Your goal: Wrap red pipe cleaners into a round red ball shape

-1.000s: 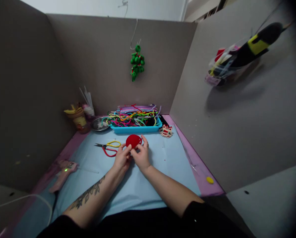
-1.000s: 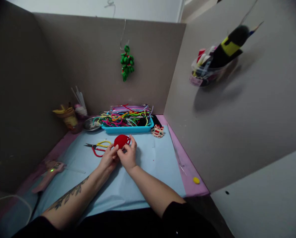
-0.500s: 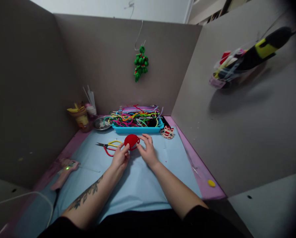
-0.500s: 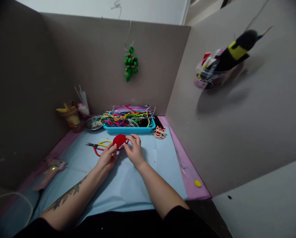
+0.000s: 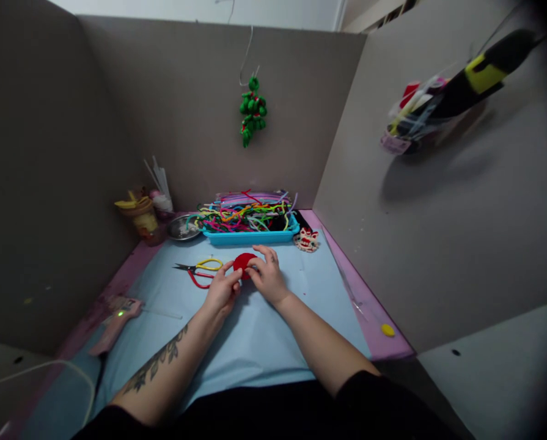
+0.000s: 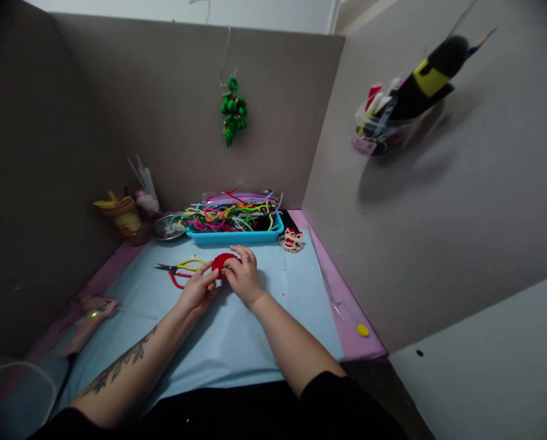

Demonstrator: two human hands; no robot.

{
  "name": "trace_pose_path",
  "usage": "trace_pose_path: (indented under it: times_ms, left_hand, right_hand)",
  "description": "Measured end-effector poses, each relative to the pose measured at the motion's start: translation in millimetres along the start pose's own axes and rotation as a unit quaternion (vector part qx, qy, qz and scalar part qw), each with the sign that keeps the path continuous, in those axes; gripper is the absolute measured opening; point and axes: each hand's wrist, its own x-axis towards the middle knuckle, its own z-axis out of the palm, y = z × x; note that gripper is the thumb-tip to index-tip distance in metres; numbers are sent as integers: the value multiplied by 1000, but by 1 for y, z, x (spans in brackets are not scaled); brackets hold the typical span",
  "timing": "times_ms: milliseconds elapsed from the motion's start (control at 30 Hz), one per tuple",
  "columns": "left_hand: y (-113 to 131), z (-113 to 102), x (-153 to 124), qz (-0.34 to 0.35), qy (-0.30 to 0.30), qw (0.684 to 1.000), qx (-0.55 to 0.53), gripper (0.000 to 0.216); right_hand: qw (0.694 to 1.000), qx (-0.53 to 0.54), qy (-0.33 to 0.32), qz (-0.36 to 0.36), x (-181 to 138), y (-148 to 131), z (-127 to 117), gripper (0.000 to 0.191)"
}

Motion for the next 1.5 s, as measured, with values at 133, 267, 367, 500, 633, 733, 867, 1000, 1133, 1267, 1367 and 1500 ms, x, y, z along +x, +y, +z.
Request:
trace_pose_path:
  times_ms: [133, 267, 367, 500, 633, 733, 867, 1000, 1133, 1267, 1367, 1500]
  left_hand:
    - [-1, -2, 1, 41, -18, 998, 33, 70]
    - [0, 0, -2, 66, -2, 995, 75, 76]
    - [2, 3, -5, 77, 10, 992, 97, 77]
    - [3, 5, -7, 94, 19, 988, 119, 75]
    - [1, 4, -7, 110, 18, 985, 134, 69]
    - [-1, 2, -5, 118, 20, 983, 138, 64]
    - [0, 1, -5, 132, 5, 978, 162, 60]
    - [5, 0, -7, 139, -58, 966, 211, 60]
    - [8, 0, -9, 129, -112, 952, 253, 58]
    - [11, 0, -11, 120, -134, 954, 241, 60]
    - [13, 1, -12, 118, -122, 956, 239, 61]
    - [16, 5, -15, 110, -92, 961, 237, 56]
  right_hand:
    - [1000, -25, 2, -11, -1, 2, 2, 9]
    - [999, -32, -12, -14, 0, 3, 3, 9]
    - [999, -26, -32, -13, 0, 3, 3, 11]
    - [999, -16, -47, -6, 0, 1, 3, 13]
    - [999, 3, -51, 7, 0, -4, 1, 14]
    - [998, 38, -56, 19, 0, -7, 0, 15]
    - [984, 133, 1, 121, 3, 1, 1, 17]
    - [907, 292, -11, 304, 6, 19, 3, 40]
    - [825, 439, -95, 342, 7, 26, 1, 52]
    - [819, 454, -132, 324, 6, 19, -2, 47]
    - [822, 445, -136, 328, 6, 15, -1, 43]
    - [835, 428, -122, 322, 6, 14, 1, 39]
